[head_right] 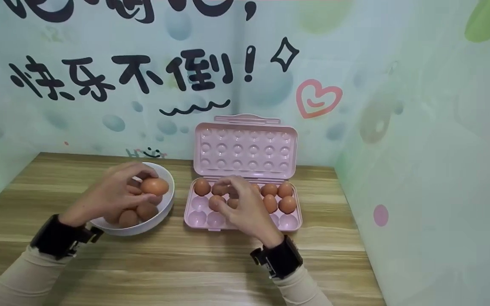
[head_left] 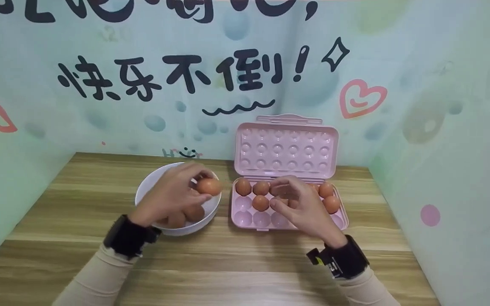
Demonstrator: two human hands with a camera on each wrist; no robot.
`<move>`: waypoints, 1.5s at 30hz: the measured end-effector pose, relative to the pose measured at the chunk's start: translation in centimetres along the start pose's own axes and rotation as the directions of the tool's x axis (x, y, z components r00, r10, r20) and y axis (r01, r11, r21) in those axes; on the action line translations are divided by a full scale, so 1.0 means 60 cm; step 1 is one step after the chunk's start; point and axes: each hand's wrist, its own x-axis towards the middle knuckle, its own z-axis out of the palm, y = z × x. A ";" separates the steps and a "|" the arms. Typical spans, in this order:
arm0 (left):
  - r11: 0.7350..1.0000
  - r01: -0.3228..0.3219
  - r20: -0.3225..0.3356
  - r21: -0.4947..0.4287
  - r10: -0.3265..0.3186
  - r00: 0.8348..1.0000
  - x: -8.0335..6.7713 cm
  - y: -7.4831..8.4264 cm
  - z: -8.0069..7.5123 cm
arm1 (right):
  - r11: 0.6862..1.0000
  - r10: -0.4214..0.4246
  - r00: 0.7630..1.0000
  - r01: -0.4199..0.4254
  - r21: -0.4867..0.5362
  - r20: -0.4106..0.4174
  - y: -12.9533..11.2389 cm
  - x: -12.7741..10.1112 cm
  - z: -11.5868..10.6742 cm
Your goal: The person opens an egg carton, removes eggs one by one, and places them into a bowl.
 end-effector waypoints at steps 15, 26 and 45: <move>0.982 0.120 0.161 0.148 -0.144 0.976 -0.011 -0.098 -0.067 | 0.998 -0.021 1.000 0.021 -0.055 0.004 0.002 0.001 -0.003; 0.958 0.142 0.174 0.250 -0.188 0.967 -0.030 -0.130 -0.071 | 0.995 -0.062 0.998 0.062 -0.080 0.004 0.005 0.003 -0.002; 0.913 0.158 0.247 0.376 -0.264 0.933 -0.025 -0.133 -0.055 | 0.993 -0.062 0.998 0.061 -0.103 -0.005 0.011 0.002 -0.002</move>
